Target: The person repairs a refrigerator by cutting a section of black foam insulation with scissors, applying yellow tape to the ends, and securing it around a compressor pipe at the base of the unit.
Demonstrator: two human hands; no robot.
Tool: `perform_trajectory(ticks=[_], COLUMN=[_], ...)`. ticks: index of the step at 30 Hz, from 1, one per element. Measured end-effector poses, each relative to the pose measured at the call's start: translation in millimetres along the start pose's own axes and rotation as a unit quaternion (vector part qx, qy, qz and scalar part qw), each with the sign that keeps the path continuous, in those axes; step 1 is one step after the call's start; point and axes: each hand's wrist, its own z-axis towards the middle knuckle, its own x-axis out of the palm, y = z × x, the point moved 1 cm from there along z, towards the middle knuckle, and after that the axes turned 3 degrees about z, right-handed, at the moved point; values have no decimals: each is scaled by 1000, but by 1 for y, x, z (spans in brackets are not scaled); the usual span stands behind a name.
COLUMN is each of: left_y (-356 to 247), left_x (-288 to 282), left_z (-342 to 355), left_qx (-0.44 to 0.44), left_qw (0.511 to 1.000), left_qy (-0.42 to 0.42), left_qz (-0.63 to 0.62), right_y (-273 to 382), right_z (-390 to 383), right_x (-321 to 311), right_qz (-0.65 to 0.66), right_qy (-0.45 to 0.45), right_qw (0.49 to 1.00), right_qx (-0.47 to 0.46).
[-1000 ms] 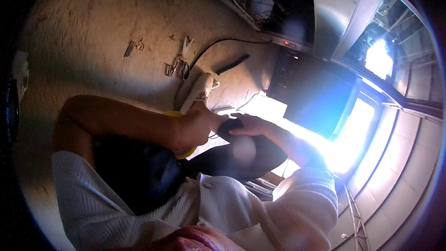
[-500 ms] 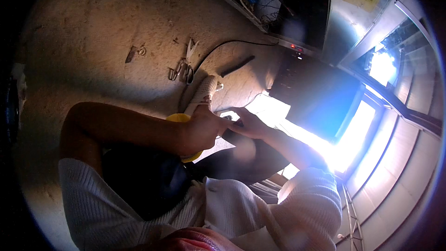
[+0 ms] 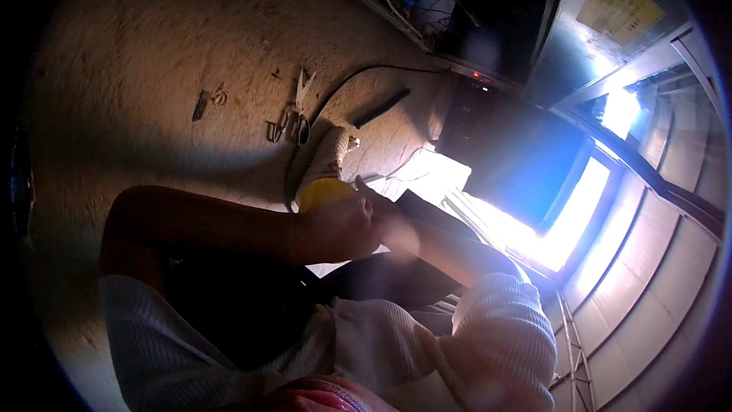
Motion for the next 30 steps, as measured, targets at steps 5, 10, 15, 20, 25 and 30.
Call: perform_trajectory(ticks=[5,10,15,20,25,30], left_y=[6,2,2,-2,-13,-1], left_x=[-7,6,-4,-1,7,-1], left_z=[2,3,2,3,-15,-41], left_qx=[33,30,-121,-311,-468,-565], left_qw=[996,979,966,910,720,497], left_qy=[78,194,225,57,-72,23], left_qz=[-35,-52,-29,-270,-508,-658], right_y=[1,2,15,33,49,37], right_z=[7,-9,-17,-12,-23,-30], right_x=[12,17,15,-18,-14,30], right_qz=[69,133,36,-103,-182,-224], right_qy=[-25,-64,-40,-49,-110,-3], right_qw=[997,986,978,928,893,892], right_qx=[-31,-77,-203,-354,-397,-392])
